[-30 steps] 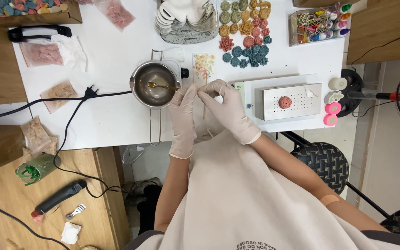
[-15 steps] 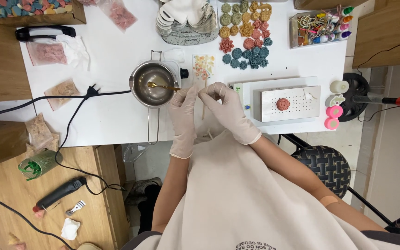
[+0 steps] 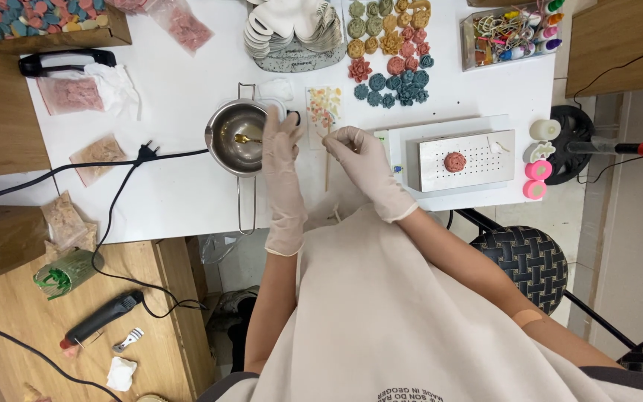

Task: The person is seen picking up a wax flower from a small pot and placing it into a white plastic tray with several holes.

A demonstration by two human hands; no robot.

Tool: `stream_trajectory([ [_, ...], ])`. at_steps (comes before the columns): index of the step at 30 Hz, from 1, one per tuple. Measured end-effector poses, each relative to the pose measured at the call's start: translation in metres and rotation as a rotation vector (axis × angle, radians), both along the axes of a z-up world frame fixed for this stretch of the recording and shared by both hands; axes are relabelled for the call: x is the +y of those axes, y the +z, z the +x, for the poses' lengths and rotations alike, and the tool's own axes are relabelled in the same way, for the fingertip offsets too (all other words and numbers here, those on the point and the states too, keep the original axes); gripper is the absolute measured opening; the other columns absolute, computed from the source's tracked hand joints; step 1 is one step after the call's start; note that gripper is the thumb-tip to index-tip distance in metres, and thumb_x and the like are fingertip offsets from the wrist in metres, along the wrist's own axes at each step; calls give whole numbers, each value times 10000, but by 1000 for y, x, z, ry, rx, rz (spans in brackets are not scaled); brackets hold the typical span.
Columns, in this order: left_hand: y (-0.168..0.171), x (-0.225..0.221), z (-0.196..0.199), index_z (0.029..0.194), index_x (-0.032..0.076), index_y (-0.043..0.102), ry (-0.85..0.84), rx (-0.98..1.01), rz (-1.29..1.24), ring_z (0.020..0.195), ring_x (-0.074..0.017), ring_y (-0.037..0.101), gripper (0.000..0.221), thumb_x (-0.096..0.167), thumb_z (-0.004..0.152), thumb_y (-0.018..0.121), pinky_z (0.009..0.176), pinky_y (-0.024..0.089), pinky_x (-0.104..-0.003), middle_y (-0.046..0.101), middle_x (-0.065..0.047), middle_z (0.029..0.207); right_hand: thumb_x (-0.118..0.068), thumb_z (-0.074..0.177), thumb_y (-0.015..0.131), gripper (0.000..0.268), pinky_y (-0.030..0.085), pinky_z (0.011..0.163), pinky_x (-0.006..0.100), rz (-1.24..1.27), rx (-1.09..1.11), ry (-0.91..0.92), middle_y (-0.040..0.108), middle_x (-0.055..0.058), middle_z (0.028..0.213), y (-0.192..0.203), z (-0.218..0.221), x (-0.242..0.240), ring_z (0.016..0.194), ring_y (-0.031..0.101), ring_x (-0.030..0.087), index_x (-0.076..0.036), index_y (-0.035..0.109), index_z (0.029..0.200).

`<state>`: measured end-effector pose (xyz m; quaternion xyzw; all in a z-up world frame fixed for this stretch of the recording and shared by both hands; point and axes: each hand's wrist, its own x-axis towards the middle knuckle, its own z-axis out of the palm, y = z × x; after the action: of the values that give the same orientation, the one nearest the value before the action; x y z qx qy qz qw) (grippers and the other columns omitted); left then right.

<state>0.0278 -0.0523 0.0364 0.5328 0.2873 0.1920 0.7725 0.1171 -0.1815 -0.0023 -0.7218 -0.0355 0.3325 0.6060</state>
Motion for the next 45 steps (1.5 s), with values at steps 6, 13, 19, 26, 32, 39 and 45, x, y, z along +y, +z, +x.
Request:
stream_trajectory([
  [6,-1,45,-10,1684,354,5,50,-365,-540,1562,-350,335,804,740,1002,187,1299,224,-516,282,-103,1721,-154,913,781,185,493,646,245,-77,191,-180,702,28,790,-171,20,1,678,592,86,21,736,948],
  [13,24,77,-8,1711,387,69,87,-538,-690,1605,-326,300,820,790,1002,155,1346,192,-484,277,-65,1758,-186,844,793,219,531,672,239,-324,-2,-123,735,4,806,-129,15,24,712,633,73,-7,761,966],
  [19,21,102,16,1689,382,173,108,-719,-886,1607,-286,260,811,797,993,202,1319,198,-471,280,-50,1740,-287,986,714,279,453,643,302,-246,-308,0,596,42,785,-10,-3,18,709,505,137,-65,731,1154],
  [26,-1,110,49,1670,340,245,136,-774,-1004,1570,-251,265,784,774,1016,258,1302,187,-460,305,-31,1704,-490,791,811,546,502,763,393,-4,-1203,602,660,90,1003,103,-35,66,886,646,278,-71,631,1090],
  [32,-9,109,56,1669,286,288,64,-835,-1020,1580,-256,270,735,726,1081,319,1316,211,-447,310,-57,1710,-240,987,709,172,502,733,410,-42,-1242,822,633,79,902,96,-55,84,830,646,279,-91,634,1028],
  [39,47,111,56,1600,326,286,217,-700,-1083,1532,-351,239,790,743,931,334,1248,202,-516,286,-59,1648,-192,980,678,169,517,768,423,95,-1142,847,629,100,926,101,-74,78,864,643,304,-51,596,1027],
  [45,-7,108,54,1643,127,385,-18,-620,-665,1426,-268,487,771,649,1075,406,1231,381,-401,481,-124,1615,-422,1104,502,439,487,1027,376,518,-36,354,652,90,1262,63,-18,60,1107,626,225,-115,537,1415],
])
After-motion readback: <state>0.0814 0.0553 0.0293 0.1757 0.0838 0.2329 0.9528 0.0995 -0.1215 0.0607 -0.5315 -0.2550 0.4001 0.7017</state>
